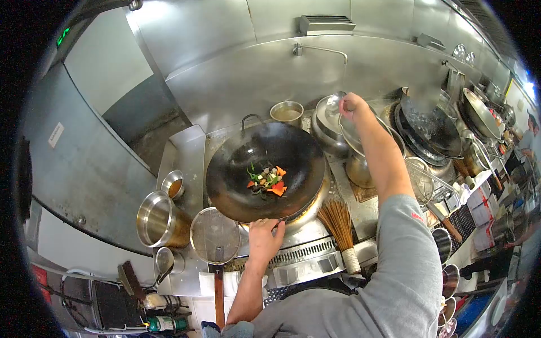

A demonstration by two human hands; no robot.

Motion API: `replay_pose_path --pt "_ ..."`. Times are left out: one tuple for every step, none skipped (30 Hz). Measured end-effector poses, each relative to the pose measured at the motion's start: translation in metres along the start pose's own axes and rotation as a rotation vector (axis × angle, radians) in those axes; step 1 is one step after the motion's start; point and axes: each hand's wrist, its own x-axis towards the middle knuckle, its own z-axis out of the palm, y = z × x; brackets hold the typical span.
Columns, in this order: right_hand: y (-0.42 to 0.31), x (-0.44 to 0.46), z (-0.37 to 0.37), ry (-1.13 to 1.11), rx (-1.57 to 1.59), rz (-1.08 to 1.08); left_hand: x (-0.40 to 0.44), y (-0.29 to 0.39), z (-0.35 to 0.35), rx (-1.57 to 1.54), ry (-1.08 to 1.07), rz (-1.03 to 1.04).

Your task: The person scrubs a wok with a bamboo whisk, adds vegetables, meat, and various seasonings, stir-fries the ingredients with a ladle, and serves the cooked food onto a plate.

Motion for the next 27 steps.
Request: replay_pose_path --pt "-0.001 -0.001 -0.001 -0.051 0.132 0.020 -0.001 -0.001 0.000 -0.011 0.009 0.004" --pt "-0.001 0.000 0.000 -0.011 0.210 0.008 -0.001 -0.001 0.000 -0.015 0.009 0.004" --pt "-0.003 0.002 0.002 0.029 0.288 -0.007 -0.001 -0.002 0.000 -0.019 0.009 0.007" --pt "-0.005 0.004 0.004 0.070 0.366 -0.022 -0.001 -0.002 0.000 -0.023 0.009 0.009" --pt "-0.007 0.004 0.004 0.057 0.401 -0.034 -0.001 -0.002 0.000 -0.021 0.010 0.013" --pt "-0.009 0.001 0.006 0.043 0.434 -0.046 -0.001 -0.002 0.000 -0.020 0.011 0.017" --pt "-0.011 -0.001 0.009 0.029 0.468 -0.058 0.000 -0.003 0.000 -0.018 0.012 0.020" --pt "-0.013 -0.004 0.012 -0.004 0.484 -0.024 -0.001 -0.003 0.000 -0.024 0.015 0.022" --pt "-0.017 -0.009 0.014 -0.037 0.502 0.009 0.000 -0.004 0.001 -0.030 0.016 0.024" --pt "-0.019 -0.014 0.016 -0.069 0.520 0.040 -0.001 -0.004 0.001 -0.038 0.014 0.029" --pt "-0.020 -0.020 0.018 -0.109 0.529 0.084 -0.001 -0.004 0.000 -0.031 0.015 0.035" --pt "-0.020 -0.028 0.023 -0.146 0.536 0.128 0.000 -0.004 -0.001 -0.025 0.014 0.039" --pt "-0.017 -0.040 0.027 -0.180 0.544 0.172 0.000 -0.003 -0.002 -0.022 0.011 0.042" --pt "-0.014 -0.052 0.030 -0.189 0.539 0.164 -0.001 -0.004 -0.002 -0.022 0.006 0.049" --pt "-0.009 -0.067 0.037 -0.196 0.531 0.158 0.000 -0.005 -0.002 -0.023 0.001 0.052" --pt "-0.002 -0.083 0.046 -0.202 0.524 0.155 0.000 -0.007 -0.001 -0.023 -0.005 0.053" --pt "0.010 -0.100 0.051 -0.250 0.526 0.093 0.000 -0.010 0.000 -0.043 0.005 0.064" --pt "0.021 -0.120 0.061 -0.252 0.531 0.127 0.001 -0.012 -0.002 -0.036 -0.011 0.067" --pt "0.032 -0.143 0.070 -0.252 0.536 0.158 0.001 -0.015 -0.004 -0.032 -0.027 0.071" --pt "0.044 -0.164 0.076 -0.247 0.541 0.188 0.001 -0.017 -0.004 -0.031 -0.046 0.074" --pt "0.059 -0.179 0.079 -0.241 0.500 0.101 0.002 -0.018 -0.006 -0.036 -0.059 0.069" --pt "0.074 -0.199 0.080 -0.215 0.478 0.106 0.002 -0.020 -0.008 -0.039 -0.072 0.063" --pt "0.088 -0.220 0.083 -0.192 0.453 0.112 0.003 -0.020 -0.012 -0.050 -0.093 0.051" --pt "0.102 -0.237 0.084 -0.171 0.424 0.122 0.003 -0.023 -0.009 -0.048 -0.084 0.077" --pt "0.116 -0.249 0.076 -0.130 0.363 0.091 0.002 -0.024 -0.009 -0.053 -0.091 0.078" --pt "0.128 -0.261 0.071 -0.097 0.297 0.060 0.002 -0.024 -0.008 -0.055 -0.090 0.080" --pt "0.142 -0.277 0.074 -0.159 0.245 0.112 -0.001 -0.024 -0.008 -0.052 -0.086 0.075"
